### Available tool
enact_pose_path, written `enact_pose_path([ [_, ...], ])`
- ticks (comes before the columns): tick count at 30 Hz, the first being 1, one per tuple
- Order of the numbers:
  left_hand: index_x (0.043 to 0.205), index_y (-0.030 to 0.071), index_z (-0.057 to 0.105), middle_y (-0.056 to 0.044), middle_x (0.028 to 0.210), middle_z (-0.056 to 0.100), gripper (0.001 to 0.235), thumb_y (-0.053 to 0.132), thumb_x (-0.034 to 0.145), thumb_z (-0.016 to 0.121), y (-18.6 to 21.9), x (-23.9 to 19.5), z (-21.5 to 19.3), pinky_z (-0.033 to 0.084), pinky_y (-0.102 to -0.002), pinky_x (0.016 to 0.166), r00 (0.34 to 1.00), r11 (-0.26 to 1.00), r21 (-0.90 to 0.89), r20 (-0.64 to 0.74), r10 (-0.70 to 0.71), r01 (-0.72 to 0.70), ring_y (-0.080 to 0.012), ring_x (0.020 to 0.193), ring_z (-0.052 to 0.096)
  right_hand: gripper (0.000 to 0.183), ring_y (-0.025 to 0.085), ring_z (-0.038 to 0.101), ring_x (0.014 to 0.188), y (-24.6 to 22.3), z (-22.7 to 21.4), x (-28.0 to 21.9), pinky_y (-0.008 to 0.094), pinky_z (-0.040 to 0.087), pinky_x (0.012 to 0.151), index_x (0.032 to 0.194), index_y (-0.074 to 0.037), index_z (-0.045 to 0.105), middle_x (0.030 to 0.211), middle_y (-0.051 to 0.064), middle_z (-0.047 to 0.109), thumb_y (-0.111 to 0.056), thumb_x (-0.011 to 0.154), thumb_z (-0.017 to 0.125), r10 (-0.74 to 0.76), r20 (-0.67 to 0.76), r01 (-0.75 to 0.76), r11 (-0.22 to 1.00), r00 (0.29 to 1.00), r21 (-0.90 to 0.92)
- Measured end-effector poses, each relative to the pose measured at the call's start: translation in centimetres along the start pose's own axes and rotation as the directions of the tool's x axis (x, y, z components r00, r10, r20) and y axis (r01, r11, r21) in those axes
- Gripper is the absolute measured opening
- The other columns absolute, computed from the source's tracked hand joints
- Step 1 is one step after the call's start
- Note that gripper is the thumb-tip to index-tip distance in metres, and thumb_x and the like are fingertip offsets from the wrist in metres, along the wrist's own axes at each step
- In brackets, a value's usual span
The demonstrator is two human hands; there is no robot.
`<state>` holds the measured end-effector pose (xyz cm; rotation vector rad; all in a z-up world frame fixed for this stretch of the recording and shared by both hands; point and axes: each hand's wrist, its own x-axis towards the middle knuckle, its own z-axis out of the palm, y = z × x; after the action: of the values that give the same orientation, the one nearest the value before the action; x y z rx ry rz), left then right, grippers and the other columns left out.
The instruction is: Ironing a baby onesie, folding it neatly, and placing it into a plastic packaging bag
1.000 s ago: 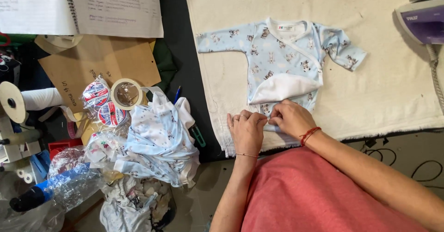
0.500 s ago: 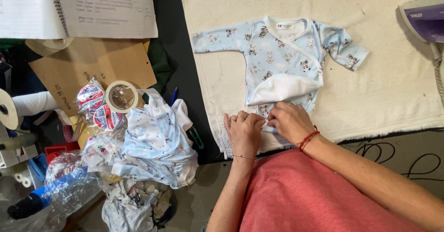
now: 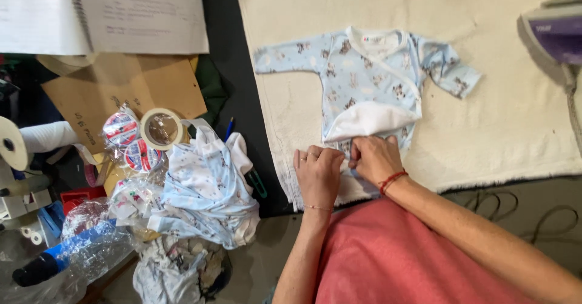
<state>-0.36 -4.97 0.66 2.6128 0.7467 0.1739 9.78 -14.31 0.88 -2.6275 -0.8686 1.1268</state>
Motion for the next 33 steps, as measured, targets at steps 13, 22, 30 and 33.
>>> enact_pose_path([
  [13,0.102,0.025,0.059,0.005,0.071,0.051,0.046,0.033,0.059,0.072,-1.5,3.8,0.0,0.021,-0.054,0.098,0.993,0.982,-0.154,0.013,0.117,-0.114,-0.0196,0.077,0.052,0.047,0.026,0.05,0.084,7.7,-4.4,-2.0,0.037,0.04,0.079,0.105,-0.006,0.056,0.093,0.009,0.051,-0.021,0.064,0.075,-0.177,-0.653,0.307,0.948,0.737,0.089],
  [22,0.069,0.036,0.061,0.012,0.066,0.052,0.025,0.013,0.076,0.052,-3.2,2.9,-1.8,0.022,-0.049,0.1,0.974,0.977,-0.029,0.075,0.212,-0.211,-0.0114,0.077,0.051,0.021,0.035,0.057,0.087,9.1,-7.8,-4.3,0.045,0.04,0.082,0.086,-0.015,0.07,0.107,0.01,0.062,-0.016,0.066,0.064,-0.529,-0.13,0.544,0.799,0.838,0.255],
  [30,0.115,0.006,0.047,-0.009,0.119,0.052,0.039,0.026,0.083,0.039,4.1,12.5,-3.1,0.041,-0.033,0.093,0.79,0.522,-0.597,0.402,-0.462,0.609,-0.0199,0.11,0.05,0.037,0.023,0.051,0.071,12.9,-12.2,1.5,0.03,0.046,0.064,0.109,0.003,0.052,0.104,0.017,0.047,-0.013,0.079,0.066,0.126,-0.546,0.118,0.914,0.828,0.389],
  [33,0.097,0.006,0.051,-0.008,0.097,0.06,0.042,0.041,0.073,0.051,5.0,16.3,-2.0,0.046,-0.032,0.077,0.704,0.497,-0.511,0.385,-0.596,0.701,-0.0183,0.088,0.057,0.043,0.024,0.052,0.08,12.1,-14.0,4.4,0.036,0.042,0.067,0.101,-0.003,0.052,0.093,0.013,0.055,-0.025,0.07,0.071,0.247,-0.274,-0.121,0.905,0.929,0.408],
])
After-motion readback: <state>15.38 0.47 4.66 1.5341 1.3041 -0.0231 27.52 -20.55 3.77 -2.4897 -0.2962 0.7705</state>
